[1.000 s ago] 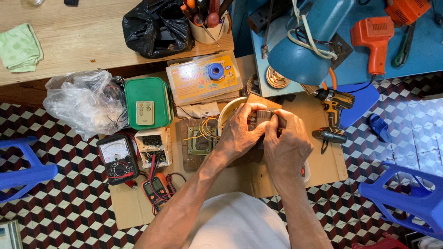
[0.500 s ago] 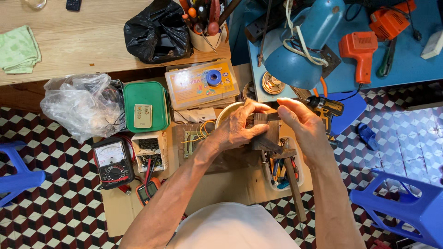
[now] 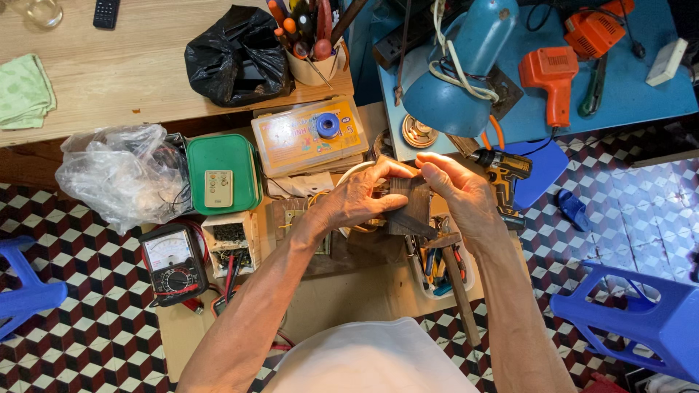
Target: The person uses a knife and a hammer to scrape and tap a small electrical component held in the left hand. The person repeatedly scrapes the surface and taps the component with the hammer while working at a cluttered workbench.
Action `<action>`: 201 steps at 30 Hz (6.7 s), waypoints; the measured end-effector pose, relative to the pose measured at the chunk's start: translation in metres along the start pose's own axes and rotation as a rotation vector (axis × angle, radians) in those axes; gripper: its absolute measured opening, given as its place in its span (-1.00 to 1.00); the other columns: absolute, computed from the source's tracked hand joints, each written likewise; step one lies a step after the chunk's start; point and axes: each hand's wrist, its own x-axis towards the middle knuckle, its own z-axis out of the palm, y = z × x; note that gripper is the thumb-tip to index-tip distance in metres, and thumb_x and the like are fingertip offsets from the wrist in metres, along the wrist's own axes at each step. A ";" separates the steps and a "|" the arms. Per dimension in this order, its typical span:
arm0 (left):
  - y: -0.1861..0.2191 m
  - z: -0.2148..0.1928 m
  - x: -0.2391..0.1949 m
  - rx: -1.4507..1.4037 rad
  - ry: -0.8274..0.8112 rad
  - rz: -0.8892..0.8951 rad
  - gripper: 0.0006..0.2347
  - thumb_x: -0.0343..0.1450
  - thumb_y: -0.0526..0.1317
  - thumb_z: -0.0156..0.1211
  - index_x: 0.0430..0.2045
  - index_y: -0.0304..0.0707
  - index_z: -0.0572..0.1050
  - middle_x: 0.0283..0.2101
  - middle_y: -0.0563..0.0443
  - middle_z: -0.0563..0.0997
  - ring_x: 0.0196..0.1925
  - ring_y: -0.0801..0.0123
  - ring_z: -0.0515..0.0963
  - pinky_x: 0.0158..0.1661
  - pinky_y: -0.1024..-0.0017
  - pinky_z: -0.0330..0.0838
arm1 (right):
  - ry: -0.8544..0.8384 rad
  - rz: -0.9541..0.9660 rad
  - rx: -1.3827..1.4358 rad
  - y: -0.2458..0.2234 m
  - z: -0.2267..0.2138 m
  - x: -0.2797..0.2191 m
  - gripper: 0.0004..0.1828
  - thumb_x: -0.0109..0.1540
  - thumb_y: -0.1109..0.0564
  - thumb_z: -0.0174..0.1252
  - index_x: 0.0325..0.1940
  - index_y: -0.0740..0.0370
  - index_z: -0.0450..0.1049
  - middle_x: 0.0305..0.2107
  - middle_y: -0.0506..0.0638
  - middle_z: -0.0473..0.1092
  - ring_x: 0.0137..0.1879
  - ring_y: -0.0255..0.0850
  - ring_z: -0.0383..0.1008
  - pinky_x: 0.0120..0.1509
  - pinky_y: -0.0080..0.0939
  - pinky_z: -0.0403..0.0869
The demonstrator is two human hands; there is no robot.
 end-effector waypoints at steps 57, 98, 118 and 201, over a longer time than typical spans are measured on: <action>-0.021 0.002 0.005 -0.080 -0.074 -0.045 -0.62 0.41 -0.13 0.30 0.12 -0.17 0.46 0.08 0.01 0.53 0.17 0.39 0.53 0.18 0.34 0.45 | 0.069 -0.026 0.057 0.040 0.015 0.021 -0.47 0.21 -0.07 0.30 0.12 0.33 0.47 -0.05 0.07 0.54 0.06 -0.26 0.53 0.16 -0.26 0.47; -0.026 0.003 0.006 -0.204 -0.161 -0.067 -0.65 0.47 -0.10 0.20 0.11 -0.19 0.42 0.13 0.05 0.52 0.20 0.42 0.49 0.20 0.39 0.39 | 0.510 0.000 0.180 0.116 -0.070 -0.068 -0.57 0.38 -0.14 0.08 0.14 0.21 0.50 0.01 0.01 0.51 0.17 -0.23 0.51 0.35 -0.19 0.41; -0.025 0.006 0.010 -0.112 -0.101 -0.166 -0.59 0.41 -0.05 0.21 0.08 -0.27 0.50 0.07 0.00 0.52 0.14 0.43 0.48 0.17 0.40 0.37 | 0.327 0.244 -0.641 0.329 -0.038 -0.092 -0.46 0.14 0.00 0.30 0.19 0.15 0.49 0.02 0.18 0.46 0.14 0.12 0.48 0.21 0.03 0.44; -0.029 0.004 0.015 0.085 -0.107 -0.218 -0.44 0.24 0.12 0.38 0.08 -0.17 0.54 0.12 -0.03 0.57 0.17 0.34 0.55 0.12 0.36 0.46 | 0.171 -0.350 -0.699 -0.011 -0.005 -0.080 -0.66 0.33 0.11 0.16 0.17 0.21 0.46 -0.24 0.13 0.50 -0.24 -0.05 0.57 -0.25 -0.06 0.50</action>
